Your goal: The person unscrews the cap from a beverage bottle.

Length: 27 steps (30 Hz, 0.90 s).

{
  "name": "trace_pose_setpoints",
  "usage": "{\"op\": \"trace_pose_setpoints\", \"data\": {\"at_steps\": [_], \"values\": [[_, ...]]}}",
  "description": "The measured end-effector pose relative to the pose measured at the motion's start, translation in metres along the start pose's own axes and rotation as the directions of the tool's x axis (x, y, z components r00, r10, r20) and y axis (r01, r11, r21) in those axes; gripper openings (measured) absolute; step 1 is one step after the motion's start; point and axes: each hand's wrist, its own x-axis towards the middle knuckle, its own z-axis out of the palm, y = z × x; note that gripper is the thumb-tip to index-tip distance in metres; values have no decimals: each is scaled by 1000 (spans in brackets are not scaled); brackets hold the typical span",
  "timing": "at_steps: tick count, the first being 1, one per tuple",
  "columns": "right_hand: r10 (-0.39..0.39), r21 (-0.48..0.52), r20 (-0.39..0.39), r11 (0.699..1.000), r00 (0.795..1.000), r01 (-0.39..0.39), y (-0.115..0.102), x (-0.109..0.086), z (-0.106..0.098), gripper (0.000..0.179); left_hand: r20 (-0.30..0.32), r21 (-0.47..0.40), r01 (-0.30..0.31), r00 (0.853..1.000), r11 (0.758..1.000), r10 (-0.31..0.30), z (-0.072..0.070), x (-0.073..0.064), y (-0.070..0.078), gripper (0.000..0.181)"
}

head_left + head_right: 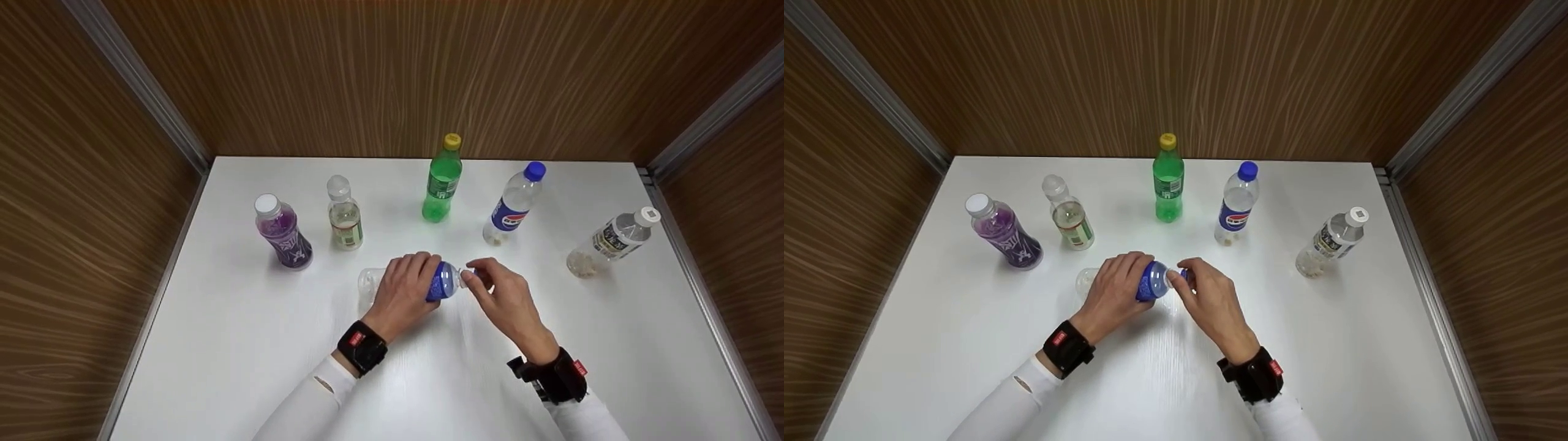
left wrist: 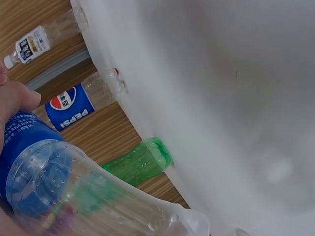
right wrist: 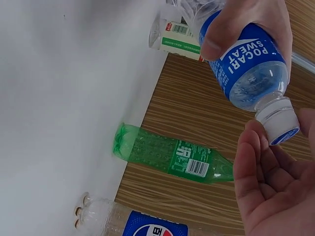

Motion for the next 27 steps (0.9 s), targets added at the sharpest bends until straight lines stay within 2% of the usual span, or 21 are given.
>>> {"op": "trace_pose_setpoints", "data": {"at_steps": [4,8,13,17,23,27], "values": [[-7,7,-2,1000,1000,7,0,-1,0,19,18,-37,6,1000,999,-6,0,0,-1,79],[-58,6,-8,998,998,58,-1,-1,-1,21,39,-123,25,999,992,-20,1,0,-2,77],[-154,-7,-9,988,988,154,-4,-1,-5,27,61,-241,44,998,970,-31,-1,0,-4,73],[-198,4,9,980,980,198,-9,0,-11,28,65,-314,55,997,948,-36,-3,0,-5,70],[-249,25,31,968,968,248,-18,1,-18,31,69,-397,58,997,916,-34,-4,-1,-5,72],[-232,25,47,973,972,231,-19,1,-19,35,63,-404,52,998,913,-29,-3,-1,-5,73]]}}
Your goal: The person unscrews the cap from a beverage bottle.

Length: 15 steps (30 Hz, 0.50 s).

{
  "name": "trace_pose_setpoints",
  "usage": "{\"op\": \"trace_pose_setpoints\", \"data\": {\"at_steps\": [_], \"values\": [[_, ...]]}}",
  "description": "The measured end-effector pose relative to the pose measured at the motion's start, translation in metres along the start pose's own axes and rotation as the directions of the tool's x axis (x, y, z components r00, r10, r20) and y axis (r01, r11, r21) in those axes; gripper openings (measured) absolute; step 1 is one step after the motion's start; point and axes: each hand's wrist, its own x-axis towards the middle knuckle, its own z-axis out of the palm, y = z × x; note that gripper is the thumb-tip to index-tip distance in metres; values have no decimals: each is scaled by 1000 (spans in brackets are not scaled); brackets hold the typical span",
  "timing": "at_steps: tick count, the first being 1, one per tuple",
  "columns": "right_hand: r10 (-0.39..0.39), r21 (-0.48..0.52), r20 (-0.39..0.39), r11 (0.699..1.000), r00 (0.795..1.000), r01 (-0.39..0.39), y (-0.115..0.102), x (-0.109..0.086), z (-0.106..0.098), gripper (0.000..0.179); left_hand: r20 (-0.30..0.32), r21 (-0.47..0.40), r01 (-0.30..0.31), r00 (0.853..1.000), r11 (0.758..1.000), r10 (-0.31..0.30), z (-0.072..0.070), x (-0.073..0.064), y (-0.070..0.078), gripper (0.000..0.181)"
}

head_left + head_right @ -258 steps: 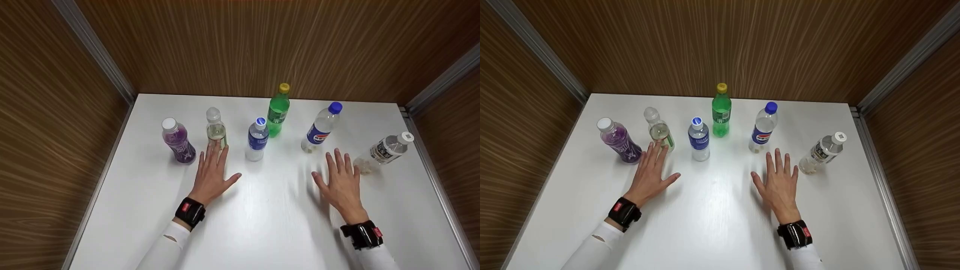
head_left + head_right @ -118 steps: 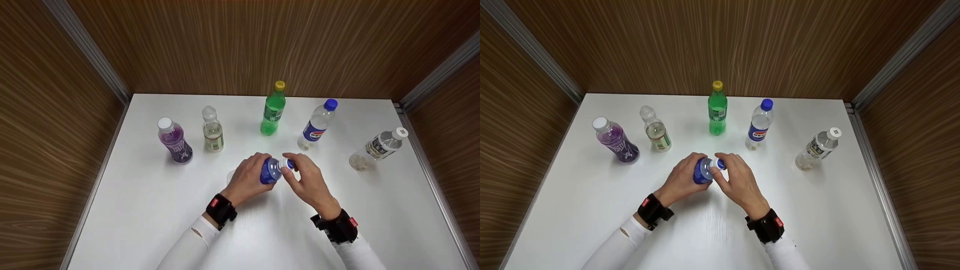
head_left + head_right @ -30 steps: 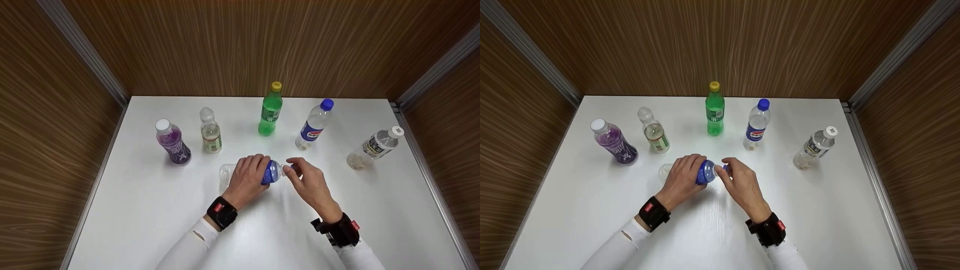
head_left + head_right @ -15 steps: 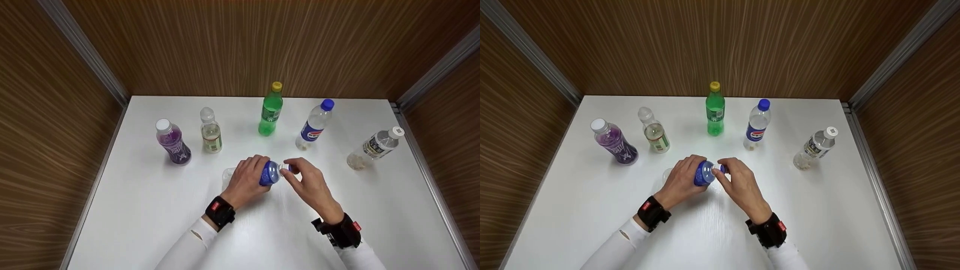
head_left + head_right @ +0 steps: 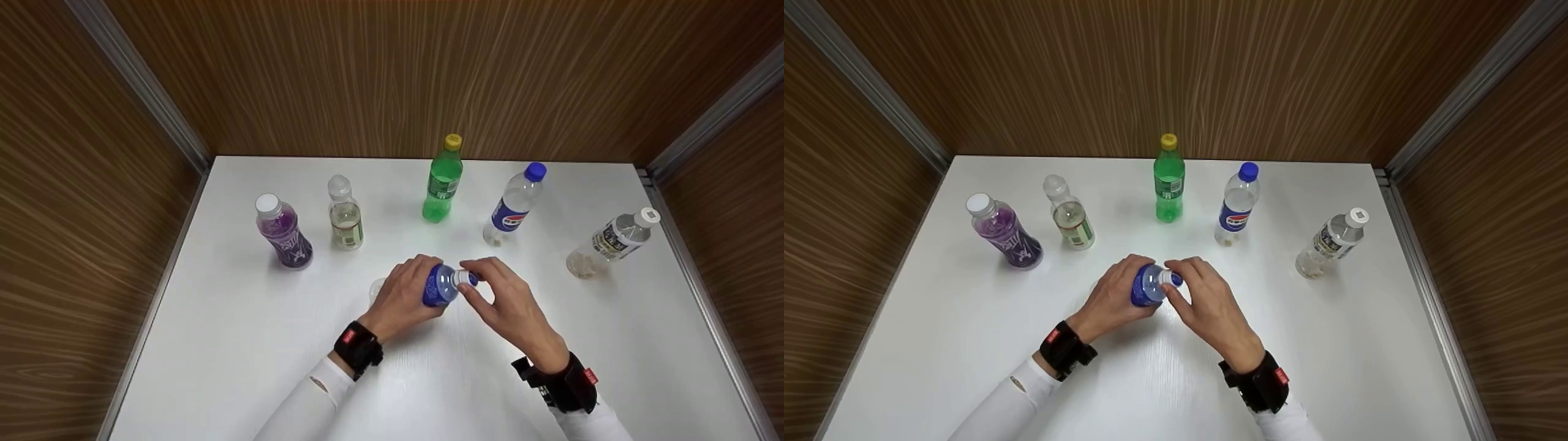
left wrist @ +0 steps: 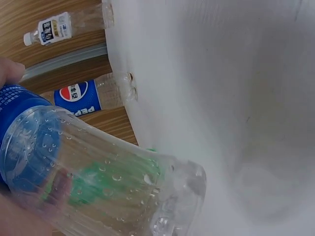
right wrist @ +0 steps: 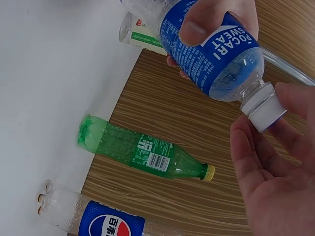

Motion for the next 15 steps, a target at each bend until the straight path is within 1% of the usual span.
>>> {"op": "trace_pose_setpoints", "data": {"at_steps": [3,6,11,13,15], "values": [[45,-31,-2,999,999,-45,1,0,1,36,-12,40,-6,1000,999,6,0,0,0,72],[118,-74,-19,990,993,-119,3,0,4,34,-26,116,-10,1000,993,13,-1,1,0,73],[252,-80,-42,964,967,-255,7,1,9,29,-39,253,-16,999,967,26,-1,4,1,76],[278,-74,-42,957,960,-281,8,1,10,28,-36,292,-17,999,956,29,-1,4,1,76],[287,-72,-40,955,957,-289,9,1,11,27,-28,318,-18,999,948,28,-1,4,2,77]]}}
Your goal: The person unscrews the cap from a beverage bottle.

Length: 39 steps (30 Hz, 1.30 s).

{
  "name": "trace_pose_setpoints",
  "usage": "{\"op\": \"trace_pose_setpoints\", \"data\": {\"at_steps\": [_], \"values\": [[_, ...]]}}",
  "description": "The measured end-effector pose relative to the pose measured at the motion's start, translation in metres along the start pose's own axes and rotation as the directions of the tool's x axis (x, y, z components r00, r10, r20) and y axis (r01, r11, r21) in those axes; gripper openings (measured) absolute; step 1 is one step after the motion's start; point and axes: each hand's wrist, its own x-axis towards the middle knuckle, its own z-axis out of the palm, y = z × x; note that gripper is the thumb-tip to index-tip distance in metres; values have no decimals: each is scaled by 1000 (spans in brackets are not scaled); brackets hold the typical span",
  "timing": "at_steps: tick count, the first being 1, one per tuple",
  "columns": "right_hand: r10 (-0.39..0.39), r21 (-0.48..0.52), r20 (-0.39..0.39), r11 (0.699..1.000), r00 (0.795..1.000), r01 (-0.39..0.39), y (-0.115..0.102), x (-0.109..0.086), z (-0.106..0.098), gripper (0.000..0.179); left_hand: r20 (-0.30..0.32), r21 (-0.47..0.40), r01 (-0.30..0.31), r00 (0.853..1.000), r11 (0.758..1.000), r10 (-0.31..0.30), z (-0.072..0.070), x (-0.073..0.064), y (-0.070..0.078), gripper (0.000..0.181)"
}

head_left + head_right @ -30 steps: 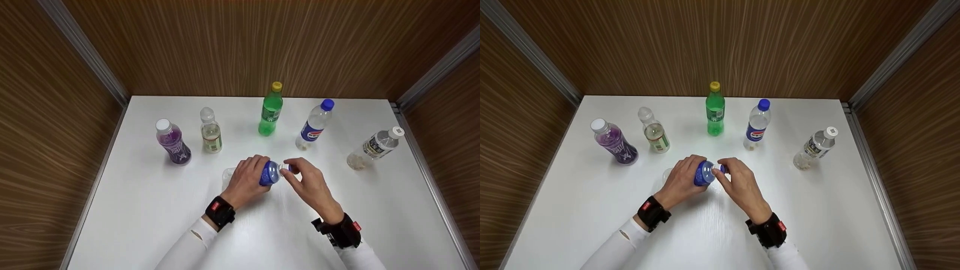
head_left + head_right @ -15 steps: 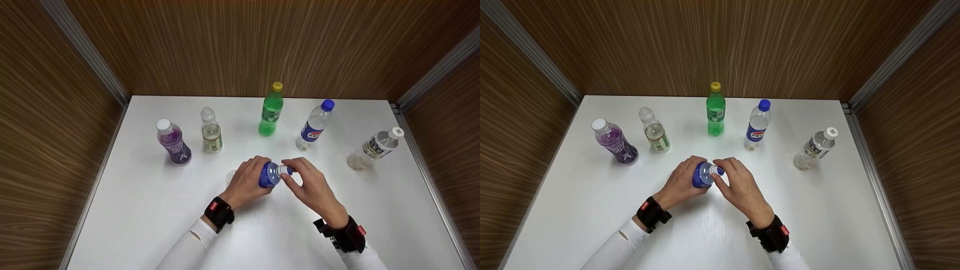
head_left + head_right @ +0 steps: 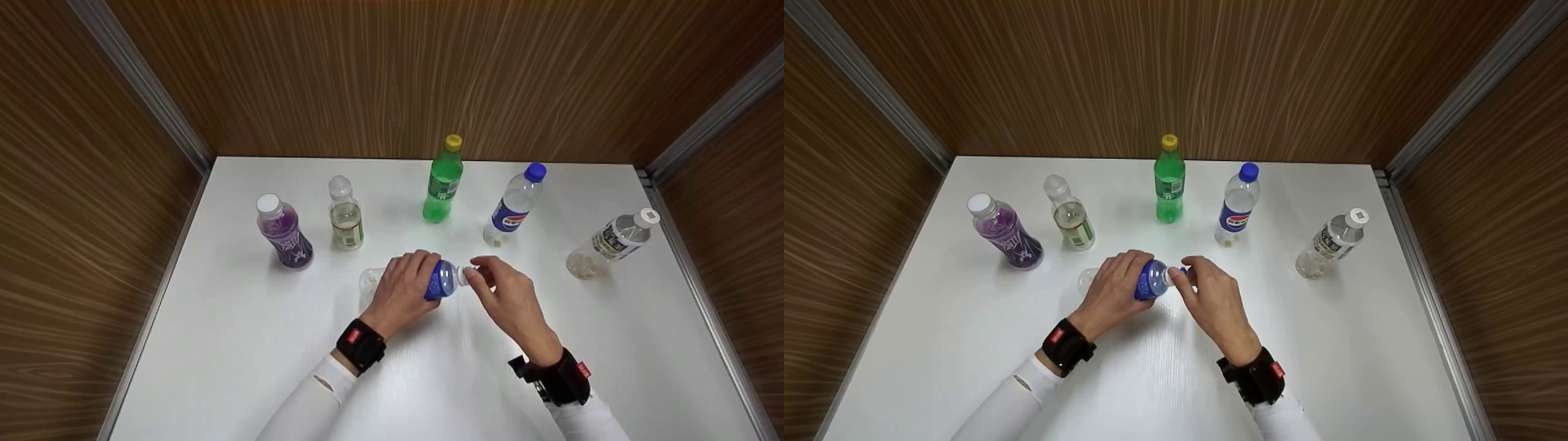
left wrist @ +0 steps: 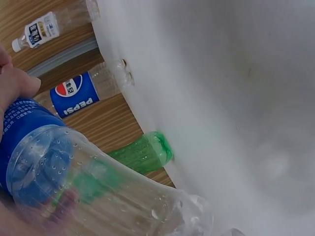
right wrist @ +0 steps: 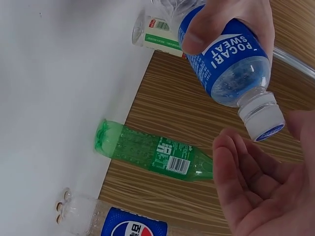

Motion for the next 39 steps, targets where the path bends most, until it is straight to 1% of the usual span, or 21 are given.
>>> {"op": "trace_pose_setpoints", "data": {"at_steps": [3,9,14,20,28,39], "values": [[-7,5,9,1000,1000,7,0,0,0,25,23,3,6,1000,1000,-6,0,-1,0,78],[-43,31,20,999,999,42,0,-1,0,24,69,-49,31,997,998,-27,-1,-1,1,79],[-107,34,30,994,994,106,1,-2,-3,25,91,-95,47,995,994,-38,-3,-2,1,79],[-184,47,42,982,982,182,3,-3,-4,27,124,-168,66,991,984,-45,-2,-2,-1,77],[-204,111,92,975,975,194,2,-5,-9,30,124,-198,52,992,979,-28,-2,-2,-3,74],[-284,129,58,953,957,275,2,-7,-10,31,100,-220,21,995,975,1,-2,-4,-3,73]]}}
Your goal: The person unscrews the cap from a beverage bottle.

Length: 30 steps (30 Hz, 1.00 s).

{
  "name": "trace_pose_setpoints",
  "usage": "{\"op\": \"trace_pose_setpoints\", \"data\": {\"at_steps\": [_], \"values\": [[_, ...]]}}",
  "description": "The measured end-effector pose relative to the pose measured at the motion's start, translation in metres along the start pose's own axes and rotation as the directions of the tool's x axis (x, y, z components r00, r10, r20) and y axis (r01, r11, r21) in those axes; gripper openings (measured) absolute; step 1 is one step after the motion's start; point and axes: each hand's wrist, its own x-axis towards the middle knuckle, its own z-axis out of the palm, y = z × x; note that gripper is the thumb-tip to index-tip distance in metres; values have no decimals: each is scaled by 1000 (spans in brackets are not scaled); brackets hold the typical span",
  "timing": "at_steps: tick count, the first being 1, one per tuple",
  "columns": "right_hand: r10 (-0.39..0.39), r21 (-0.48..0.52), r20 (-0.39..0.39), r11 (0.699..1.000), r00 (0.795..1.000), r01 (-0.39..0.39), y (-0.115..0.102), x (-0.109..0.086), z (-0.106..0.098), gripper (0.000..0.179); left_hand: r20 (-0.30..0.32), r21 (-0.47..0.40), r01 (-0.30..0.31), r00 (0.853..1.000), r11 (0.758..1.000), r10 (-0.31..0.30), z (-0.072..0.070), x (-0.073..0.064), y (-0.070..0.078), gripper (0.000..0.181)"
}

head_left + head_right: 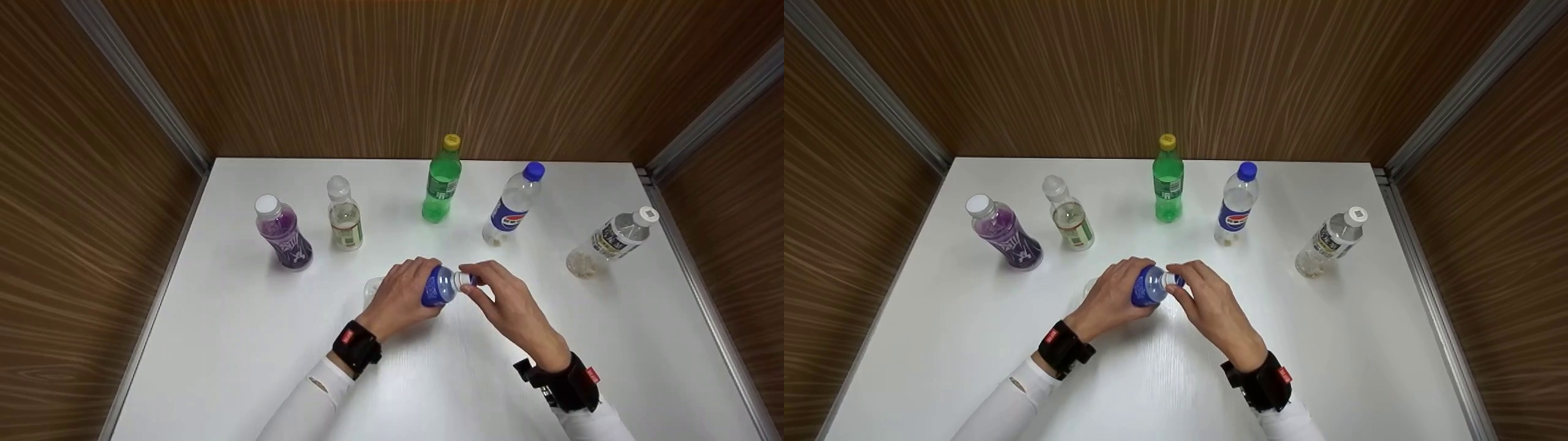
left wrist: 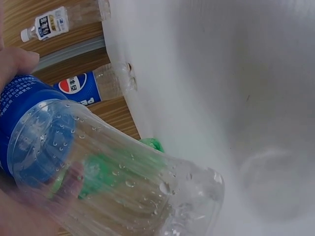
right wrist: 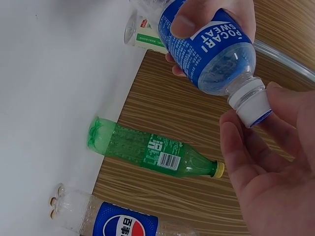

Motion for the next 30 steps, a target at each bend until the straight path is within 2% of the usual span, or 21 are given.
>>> {"op": "trace_pose_setpoints", "data": {"at_steps": [9,18,30], "values": [[-18,10,4,1000,1000,18,-2,0,-2,34,3,-16,-11,1000,1000,11,-3,0,0,72],[1,2,24,1000,1000,-1,-5,0,-4,35,23,-73,-22,999,997,24,-3,0,-2,73],[-65,10,11,998,998,65,-5,0,-5,40,62,-139,2,998,990,6,-7,1,-2,70]]}}
